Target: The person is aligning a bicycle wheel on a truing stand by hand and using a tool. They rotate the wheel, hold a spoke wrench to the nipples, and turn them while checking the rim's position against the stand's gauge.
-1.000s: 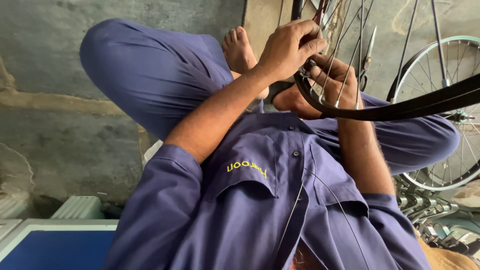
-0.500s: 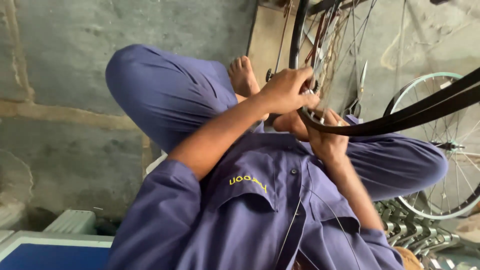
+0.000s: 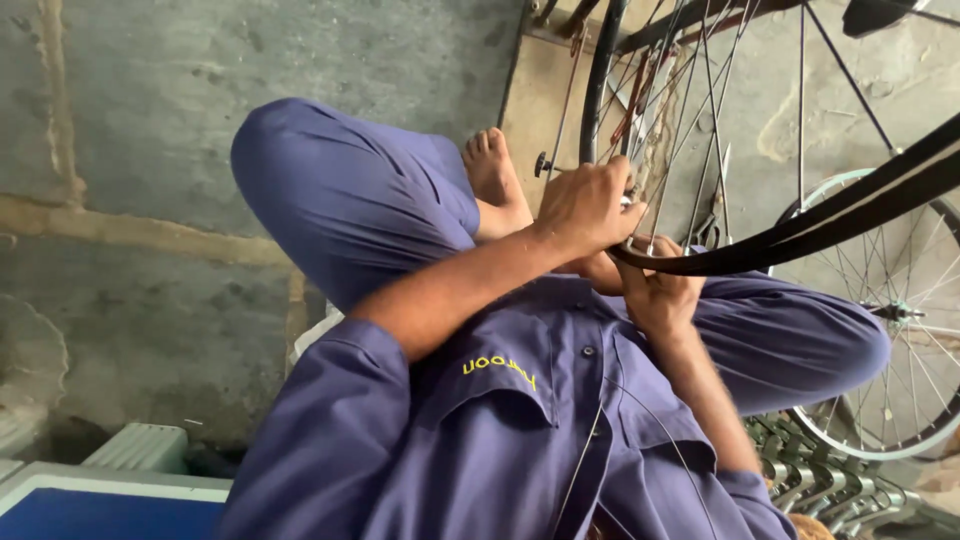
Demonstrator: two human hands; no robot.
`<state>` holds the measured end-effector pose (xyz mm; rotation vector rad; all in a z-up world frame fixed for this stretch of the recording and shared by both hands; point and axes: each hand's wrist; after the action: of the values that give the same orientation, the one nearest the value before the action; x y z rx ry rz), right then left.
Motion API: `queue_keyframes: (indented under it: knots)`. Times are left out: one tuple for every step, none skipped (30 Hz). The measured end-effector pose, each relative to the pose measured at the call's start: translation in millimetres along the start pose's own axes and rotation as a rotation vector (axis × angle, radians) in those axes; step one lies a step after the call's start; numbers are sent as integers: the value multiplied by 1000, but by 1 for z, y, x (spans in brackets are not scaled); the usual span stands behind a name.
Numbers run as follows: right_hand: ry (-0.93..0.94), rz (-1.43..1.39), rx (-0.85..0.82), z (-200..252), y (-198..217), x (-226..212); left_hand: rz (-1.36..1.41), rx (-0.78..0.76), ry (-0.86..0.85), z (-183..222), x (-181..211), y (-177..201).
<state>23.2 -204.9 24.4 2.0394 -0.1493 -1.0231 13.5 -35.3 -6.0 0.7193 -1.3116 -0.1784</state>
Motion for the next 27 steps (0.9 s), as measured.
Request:
queue_keyframes:
  knots:
    - [-6, 6, -18, -1, 7, -4, 59, -58, -25, -1, 1, 7]
    - [-22, 17, -34, -2, 16, -10, 121, -127, -53, -1, 2, 15]
    - [-24, 28, -20, -6, 24, -15, 183, -196, -81, -1, 0, 25]
    - [-30, 39, -11, -8, 33, -21, 546, -391, -55, 0, -4, 34]
    - [-36, 50, -2, -11, 42, -28, 911, -583, -21, 0, -10, 42]
    - [-36, 44, 4, -16, 49, -33, 1266, -766, 14, -3, -13, 49]
    - [-35, 39, 9, -19, 57, -37, 1374, -766, -37, -3, -11, 49]
    - [-41, 39, 9, -19, 63, -39, 1490, -769, -85, 1, -7, 42]
    - [-21, 53, -4, -19, 62, -37, 1606, -770, -132, 4, -6, 34]
    - [-3, 76, -20, -17, 61, -33, 1484, -725, -129, 1, -9, 27]
    - [15, 99, -35, -13, 58, -27, 1361, -680, -125, -2, -15, 21]
    - [33, 97, -23, -9, 50, -18, 1234, -619, -118, -3, -21, 15]
    - [51, 95, -10, -4, 39, -9, 886, -476, -139, -2, -23, 8]
    - [80, 81, 1, 0, 25, 0, 530, -318, -149, -4, -25, 4]
    - [58, 38, 1, 4, 11, 6, 174, -162, -148, -5, -26, 1]
    - [38, -4, 0, 7, 1, 13, 121, -97, -121, -6, -21, -6]
    - [17, -45, -3, 7, -6, 18, 67, -32, -93, -7, -15, -12]
    - [-1, 1, -15, 9, -5, 21, 16, 33, -63, -5, -14, -12]
    - [-19, 49, -26, 11, -2, 19, 83, -15, -79, -1, -16, -8]
    - [-35, 99, -23, 8, 0, 15, 146, -64, -109, -2, -16, -2]
    - [1, 48, -1, 3, 5, 11, 209, -114, -140, -5, -18, 6]
    - [22, 3, 5, 4, 19, 2, 548, -325, -104, -3, -21, 11]
    - [-34, 68, -6, 4, 34, -7, 889, -533, -64, -4, -26, 18]
    - [-83, 127, 1, -3, 43, -16, 1211, -742, -31, -9, -31, 27]
    - [-82, 93, 9, -10, 51, -23, 1331, -791, -49, -10, -31, 29]
    - [-86, 65, 9, -13, 63, -30, 1461, -841, -64, -3, -29, 25]
    - [-90, 37, 9, -16, 68, -34, 1592, -890, -80, 0, -28, 20]
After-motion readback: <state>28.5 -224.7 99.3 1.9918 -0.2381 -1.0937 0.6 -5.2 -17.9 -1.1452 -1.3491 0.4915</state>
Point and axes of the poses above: each hand's wrist, its own z-axis away from the middle knuckle, its own y-axis out of the back of the hand, x = y × z, and after that the axes turned 4 degrees about x, right-handed
